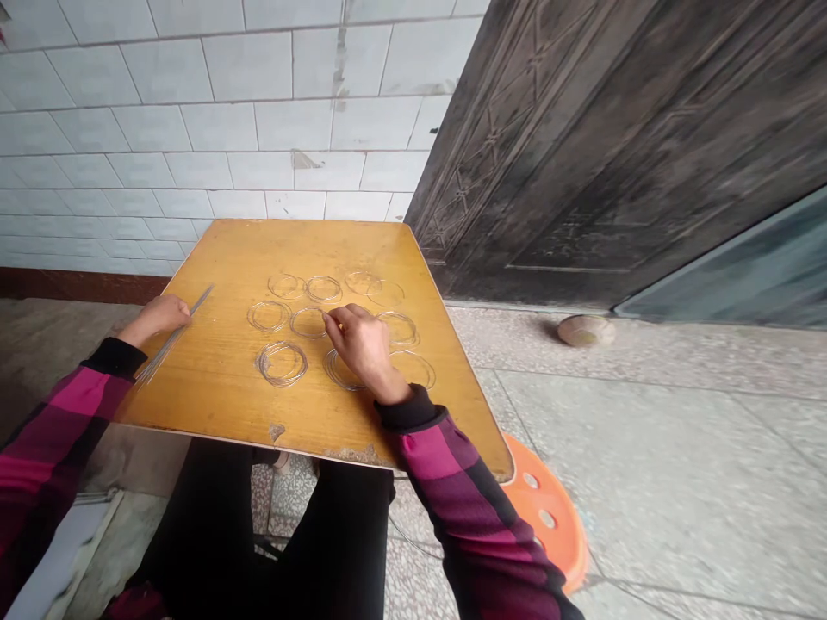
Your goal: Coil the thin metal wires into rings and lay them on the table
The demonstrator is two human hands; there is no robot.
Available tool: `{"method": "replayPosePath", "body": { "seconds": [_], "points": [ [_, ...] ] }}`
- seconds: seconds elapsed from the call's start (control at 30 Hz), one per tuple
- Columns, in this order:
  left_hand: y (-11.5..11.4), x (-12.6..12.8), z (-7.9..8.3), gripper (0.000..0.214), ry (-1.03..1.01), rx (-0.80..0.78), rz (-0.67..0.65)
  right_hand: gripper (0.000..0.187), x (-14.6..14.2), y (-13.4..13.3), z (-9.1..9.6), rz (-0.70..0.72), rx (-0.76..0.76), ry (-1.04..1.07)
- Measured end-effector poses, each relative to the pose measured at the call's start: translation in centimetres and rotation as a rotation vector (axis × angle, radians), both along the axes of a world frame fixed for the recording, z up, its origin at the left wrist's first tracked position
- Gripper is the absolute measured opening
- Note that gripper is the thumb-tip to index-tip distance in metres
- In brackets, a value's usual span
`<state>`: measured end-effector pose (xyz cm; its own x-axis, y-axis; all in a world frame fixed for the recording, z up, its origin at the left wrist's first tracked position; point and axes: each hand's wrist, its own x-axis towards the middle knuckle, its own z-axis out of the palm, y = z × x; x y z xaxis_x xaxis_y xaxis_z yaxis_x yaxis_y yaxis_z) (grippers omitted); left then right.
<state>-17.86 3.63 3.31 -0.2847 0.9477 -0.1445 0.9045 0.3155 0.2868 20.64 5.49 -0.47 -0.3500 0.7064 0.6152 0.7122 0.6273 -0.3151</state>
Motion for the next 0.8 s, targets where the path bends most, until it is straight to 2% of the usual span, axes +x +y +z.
{"method": "replayPosePath", "body": {
  "seconds": [0.13,0.2,0.33,0.43,0.53,0.63,0.7,0.8],
  "points": [
    [-0.6,0.8,1.0,0.016,-0.058,0.014,0.048,0.034,0.1,0.1,-0.1,0.013,0.008,-0.005],
    [-1.1,1.6,1.8,0.014,-0.239,0.042,0.028,0.033,0.1,0.1,-0.2,0.035,0.017,0.007],
    [-1.8,4.4,3.4,0.009,-1.002,0.143,0.005,0.024,-0.6,-0.4,-0.4,0.142,0.067,0.065],
    [-1.8,8.2,3.6,0.010,-1.445,0.155,-0.033,0.024,-1.3,-1.5,-0.5,0.270,0.123,0.132],
    [-1.7,12.8,2.7,0.012,-1.779,0.103,0.007,0.043,-1.7,-2.4,-0.3,0.408,0.173,0.124],
    [-1.5,16.4,1.1,0.014,-1.979,0.044,0.041,0.060,-1.6,-2.6,0.1,0.496,0.236,0.127],
    [-1.4,17.9,0.0,0.013,-2.054,0.022,0.019,0.062,-1.3,-2.5,0.3,0.557,0.259,0.130],
    [-1.4,18.8,-1.0,0.012,-2.097,-0.004,-0.023,0.053,-0.9,-2.4,0.5,0.642,0.262,0.122]
  ]
}}
